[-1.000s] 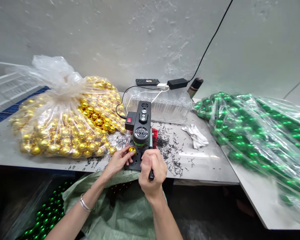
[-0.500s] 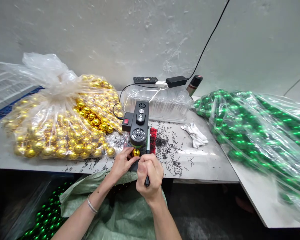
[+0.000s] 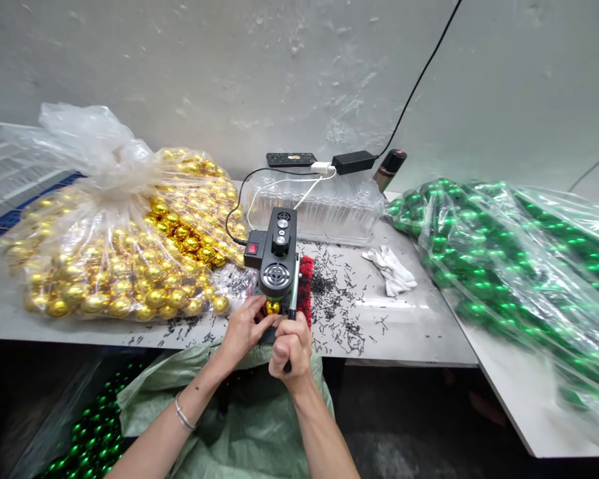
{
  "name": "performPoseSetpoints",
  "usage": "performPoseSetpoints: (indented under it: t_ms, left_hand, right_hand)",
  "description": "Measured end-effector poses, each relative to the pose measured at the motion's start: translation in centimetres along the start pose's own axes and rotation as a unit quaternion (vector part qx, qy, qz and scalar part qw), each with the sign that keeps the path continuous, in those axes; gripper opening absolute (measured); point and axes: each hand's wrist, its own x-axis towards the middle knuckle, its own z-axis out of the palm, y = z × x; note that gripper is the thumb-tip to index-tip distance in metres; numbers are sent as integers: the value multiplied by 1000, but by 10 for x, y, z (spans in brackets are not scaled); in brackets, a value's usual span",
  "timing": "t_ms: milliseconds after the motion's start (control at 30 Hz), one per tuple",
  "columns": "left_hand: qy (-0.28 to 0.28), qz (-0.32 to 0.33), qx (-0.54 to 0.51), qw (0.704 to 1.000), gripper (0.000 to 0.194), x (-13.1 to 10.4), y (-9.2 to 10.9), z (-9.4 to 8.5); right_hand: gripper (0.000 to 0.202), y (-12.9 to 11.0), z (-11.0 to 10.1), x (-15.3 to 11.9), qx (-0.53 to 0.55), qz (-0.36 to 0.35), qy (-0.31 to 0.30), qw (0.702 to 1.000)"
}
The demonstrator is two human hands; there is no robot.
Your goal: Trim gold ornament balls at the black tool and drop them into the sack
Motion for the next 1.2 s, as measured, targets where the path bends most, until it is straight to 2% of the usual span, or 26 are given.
performPoseSetpoints:
  t_ms: [233,300,400,467,533,600,667,733,800,833,900,1000,1067,1200]
  left_hand:
    - [2,-1,-6,1000,30,3,1,0]
    - [2,1,-12,1000,30,6,1,0]
    - [-1,4,-36,999,31,3,1,-4]
    - [-9,18,-51,998,32,-10,2,-10]
    - [-31,42,-53,997,37,-31,3,-19]
    - [-60,62,-38,996,48,-51,3,-28]
    - [-65,74,-16,995,57,-59,4,-39]
    - [-17,86,17,996,49,-47,4,-50]
    - [54,83,73,992,31,-17,2,-60]
    - [70,66,114,989,25,2,1,-65]
    - [46,-6,211,976,23,39,-3,-70]
    - [24,-43,237,970,19,77,-11,-68]
    - [14,-44,229,972,14,89,-16,-62]
    - [7,-51,206,977,12,97,-21,-50]
  right_hand:
    - [28,-1,-1,5,-2,-36,-46,998]
    - [29,-8,-3,15,4,-15,-26,1000]
    - [29,-26,-8,43,18,61,11,998]
    - [28,-38,-12,65,30,115,-10,993]
    - [31,-46,-15,80,43,141,-25,989]
    - [32,-49,-15,84,48,141,-24,989]
    - [32,-48,-13,80,48,130,-10,990]
    - [32,-46,-10,72,48,125,3,991]
    - [32,-44,-8,65,50,126,12,991]
    - [32,-44,-7,63,50,127,16,991]
    - [32,-43,-7,63,50,125,16,991]
    - [31,-43,-8,64,46,113,9,993]
    - [30,-43,-8,64,41,101,9,994]
    - [29,-41,-7,62,39,90,16,995]
